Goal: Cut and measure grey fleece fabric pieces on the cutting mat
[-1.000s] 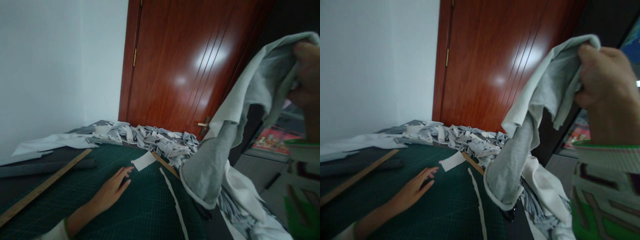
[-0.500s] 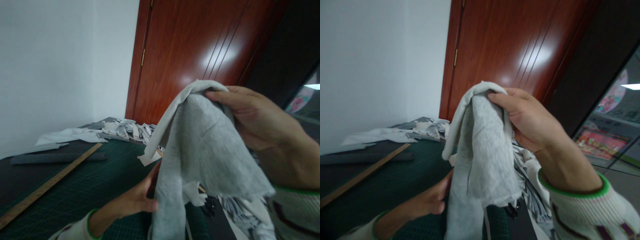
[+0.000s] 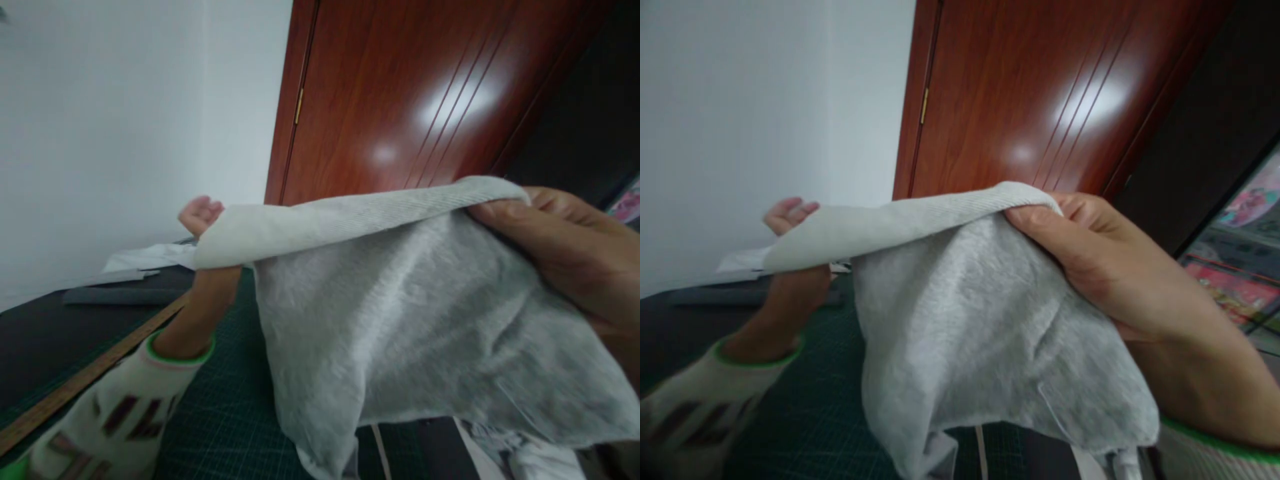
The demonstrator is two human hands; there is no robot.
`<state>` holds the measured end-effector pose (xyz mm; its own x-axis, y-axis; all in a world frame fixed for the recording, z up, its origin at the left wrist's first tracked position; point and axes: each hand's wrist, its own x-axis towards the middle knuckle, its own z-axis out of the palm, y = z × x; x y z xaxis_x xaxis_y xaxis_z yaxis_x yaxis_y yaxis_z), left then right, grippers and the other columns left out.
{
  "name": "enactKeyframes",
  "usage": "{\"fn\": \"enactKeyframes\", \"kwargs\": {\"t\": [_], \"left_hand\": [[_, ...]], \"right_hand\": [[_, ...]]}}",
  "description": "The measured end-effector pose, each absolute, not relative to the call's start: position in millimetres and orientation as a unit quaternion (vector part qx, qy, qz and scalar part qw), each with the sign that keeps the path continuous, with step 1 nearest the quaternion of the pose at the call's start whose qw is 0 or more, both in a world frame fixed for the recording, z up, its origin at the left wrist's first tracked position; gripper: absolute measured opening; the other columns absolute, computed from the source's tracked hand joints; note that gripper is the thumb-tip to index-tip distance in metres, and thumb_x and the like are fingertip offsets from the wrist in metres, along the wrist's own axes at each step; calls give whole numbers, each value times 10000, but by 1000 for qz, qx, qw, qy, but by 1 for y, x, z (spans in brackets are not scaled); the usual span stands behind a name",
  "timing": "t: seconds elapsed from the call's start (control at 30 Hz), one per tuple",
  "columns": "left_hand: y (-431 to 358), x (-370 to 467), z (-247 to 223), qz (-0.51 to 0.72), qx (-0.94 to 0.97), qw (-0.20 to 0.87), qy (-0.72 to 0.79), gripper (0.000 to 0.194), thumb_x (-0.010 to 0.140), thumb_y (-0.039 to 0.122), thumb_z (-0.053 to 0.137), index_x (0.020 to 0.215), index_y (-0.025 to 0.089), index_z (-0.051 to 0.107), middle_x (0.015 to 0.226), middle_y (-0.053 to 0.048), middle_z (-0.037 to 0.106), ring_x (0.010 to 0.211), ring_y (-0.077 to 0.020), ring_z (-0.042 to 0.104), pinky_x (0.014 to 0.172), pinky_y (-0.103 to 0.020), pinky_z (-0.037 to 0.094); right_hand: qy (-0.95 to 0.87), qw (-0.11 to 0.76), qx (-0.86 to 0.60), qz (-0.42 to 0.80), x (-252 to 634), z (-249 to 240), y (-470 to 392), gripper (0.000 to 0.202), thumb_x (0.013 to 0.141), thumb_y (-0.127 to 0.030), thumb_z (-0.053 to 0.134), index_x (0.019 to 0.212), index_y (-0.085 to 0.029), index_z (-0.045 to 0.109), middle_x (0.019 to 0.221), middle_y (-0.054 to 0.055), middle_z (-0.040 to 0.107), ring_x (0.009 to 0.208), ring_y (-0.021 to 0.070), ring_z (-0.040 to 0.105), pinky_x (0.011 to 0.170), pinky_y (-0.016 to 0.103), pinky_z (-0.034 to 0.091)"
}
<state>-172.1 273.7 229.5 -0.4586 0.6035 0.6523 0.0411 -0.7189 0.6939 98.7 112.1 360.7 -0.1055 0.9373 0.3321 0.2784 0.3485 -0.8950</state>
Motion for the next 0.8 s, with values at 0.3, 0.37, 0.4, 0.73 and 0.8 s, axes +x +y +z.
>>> {"fn": "enactKeyframes", "kwargs": {"t": [0.3,0.37,0.4,0.73,0.8], "left_hand": [[221,-174,271,756,545,311,189,205,827,325,699,915,152,633,896,-7,684,918,-187,648,970,-391,506],[217,-176,280,774,550,245,195,303,778,266,768,1009,127,630,962,-1,690,987,-192,642,1029,-438,464],[216,-179,288,774,563,209,199,363,758,261,795,1040,104,627,976,-9,692,1015,-207,641,1047,-474,442],[221,-193,374,748,604,119,249,192,841,142,602,969,13,664,815,47,698,1141,-293,624,1014,-531,422],[215,-191,379,758,598,92,244,186,805,160,627,940,43,676,778,65,658,1127,-284,629,1001,-502,443]], "right_hand": [[-733,454,-502,67,120,380,104,244,779,-451,693,832,-216,731,599,-32,643,464,90,593,433,179,416],[-735,410,-538,-51,143,380,112,199,795,-372,701,768,-176,725,598,-30,634,483,59,551,457,161,361],[-730,389,-554,-99,156,380,117,155,802,-320,705,767,-170,726,596,-34,631,493,54,538,469,164,347],[-566,513,-598,-244,176,401,104,345,845,-525,588,907,-210,713,724,-6,619,569,68,448,521,304,247],[-578,538,-574,-216,186,410,99,333,823,-577,589,947,-292,708,810,2,652,654,109,515,522,329,232]]}}
